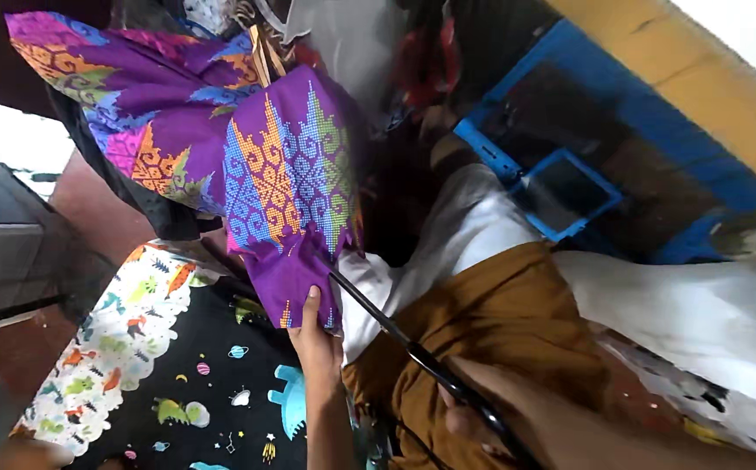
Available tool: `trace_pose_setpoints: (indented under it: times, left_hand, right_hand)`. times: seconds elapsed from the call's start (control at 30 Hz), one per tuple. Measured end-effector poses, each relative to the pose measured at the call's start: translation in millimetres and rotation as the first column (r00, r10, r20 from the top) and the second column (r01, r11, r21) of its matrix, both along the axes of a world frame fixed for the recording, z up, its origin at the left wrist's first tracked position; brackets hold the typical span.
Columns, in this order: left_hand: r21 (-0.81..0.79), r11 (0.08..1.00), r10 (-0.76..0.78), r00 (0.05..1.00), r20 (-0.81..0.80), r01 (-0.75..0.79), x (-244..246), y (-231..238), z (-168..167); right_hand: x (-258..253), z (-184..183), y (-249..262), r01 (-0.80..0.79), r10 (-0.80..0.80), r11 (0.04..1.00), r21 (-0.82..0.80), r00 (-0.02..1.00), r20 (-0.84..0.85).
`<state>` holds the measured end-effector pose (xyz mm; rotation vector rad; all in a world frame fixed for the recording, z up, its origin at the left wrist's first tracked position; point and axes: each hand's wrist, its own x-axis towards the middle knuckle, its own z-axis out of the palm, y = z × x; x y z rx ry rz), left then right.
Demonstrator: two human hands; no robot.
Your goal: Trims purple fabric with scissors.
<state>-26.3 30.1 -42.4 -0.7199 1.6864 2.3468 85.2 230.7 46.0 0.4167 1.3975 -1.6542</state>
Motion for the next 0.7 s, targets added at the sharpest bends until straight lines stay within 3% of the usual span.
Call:
trace_pose_setpoints:
  times: [0.23, 0.47, 0.7]
  left_hand:
    - [0.006, 1.000, 0.008, 1.000, -0.021, -0.008, 1.3, 1.4, 0.0]
    - [-0.042, 0.998, 0.034, 0.999, -0.043, -0.035, 3.2, 6.6, 1.4]
    - [-0.045, 0.996, 0.077, 0.995, -0.068, -0.080, 7.8, 3.0, 4.3]
  right_hand:
    - [8.3, 4.1, -7.4, 0.061, -0.060, 0.996, -0.059, 0.998, 0.020]
    - [12.4, 10.7, -13.7, 0.212, -0.183, 0.959, -0.190, 0.970, 0.161]
    - [19.0, 7.8, -12.8, 0.172, -0.178, 0.961, -0.217, 0.984, -0.007]
